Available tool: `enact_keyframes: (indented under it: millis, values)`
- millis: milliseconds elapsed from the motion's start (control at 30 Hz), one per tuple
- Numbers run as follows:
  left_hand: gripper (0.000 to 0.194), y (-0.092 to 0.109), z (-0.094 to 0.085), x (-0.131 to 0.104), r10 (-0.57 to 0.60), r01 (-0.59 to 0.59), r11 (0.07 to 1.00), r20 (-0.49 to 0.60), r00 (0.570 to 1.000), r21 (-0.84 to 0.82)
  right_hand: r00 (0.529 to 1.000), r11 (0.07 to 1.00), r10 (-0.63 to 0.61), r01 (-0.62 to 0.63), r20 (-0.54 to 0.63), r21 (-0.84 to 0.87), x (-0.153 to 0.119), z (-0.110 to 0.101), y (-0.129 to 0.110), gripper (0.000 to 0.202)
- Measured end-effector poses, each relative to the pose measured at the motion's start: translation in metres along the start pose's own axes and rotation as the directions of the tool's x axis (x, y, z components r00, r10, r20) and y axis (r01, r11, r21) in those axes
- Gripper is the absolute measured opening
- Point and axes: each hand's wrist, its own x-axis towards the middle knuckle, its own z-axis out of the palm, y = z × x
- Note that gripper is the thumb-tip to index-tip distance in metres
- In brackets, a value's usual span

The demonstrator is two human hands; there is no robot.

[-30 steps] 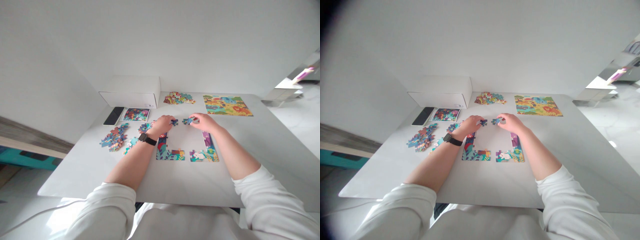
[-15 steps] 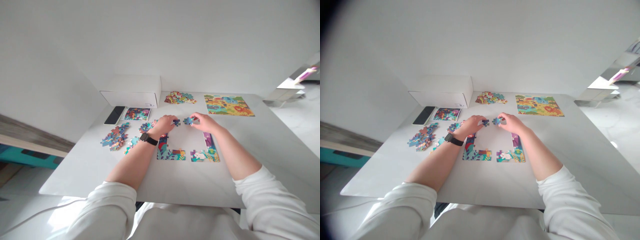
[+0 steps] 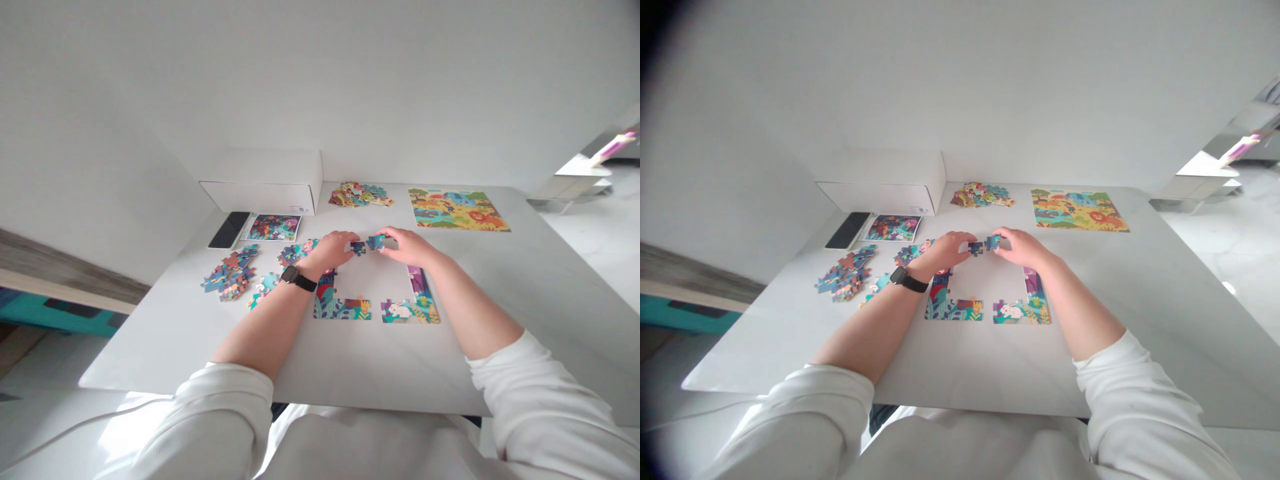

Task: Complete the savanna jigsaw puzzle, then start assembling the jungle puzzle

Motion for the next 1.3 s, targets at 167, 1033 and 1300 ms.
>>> enact_keyframes:
  millis: [167, 1033, 1300]
  values:
    - [0.041, 0.005, 0.000, 0.000, 0.016, -0.016, 1.000, 0.016, 1.000, -0.019, 0.998, 0.998, -0.066, 0.066, 0.006, 0.011, 0.002, 0.005, 0.001, 0.043]
    - [0.038, -0.008, 0.000, 0.000, 0.086, -0.085, 0.996, 0.022, 0.996, -0.041, 0.980, 0.981, -0.196, 0.196, -0.020, -0.001, 0.008, 0.031, 0.010, 0.032]
    - [0.042, -0.010, -0.004, -0.001, 0.030, -0.031, 0.999, 0.040, 0.999, 0.015, 0.982, 0.992, -0.119, 0.125, -0.147, 0.029, 0.006, 0.026, 0.008, 0.032]
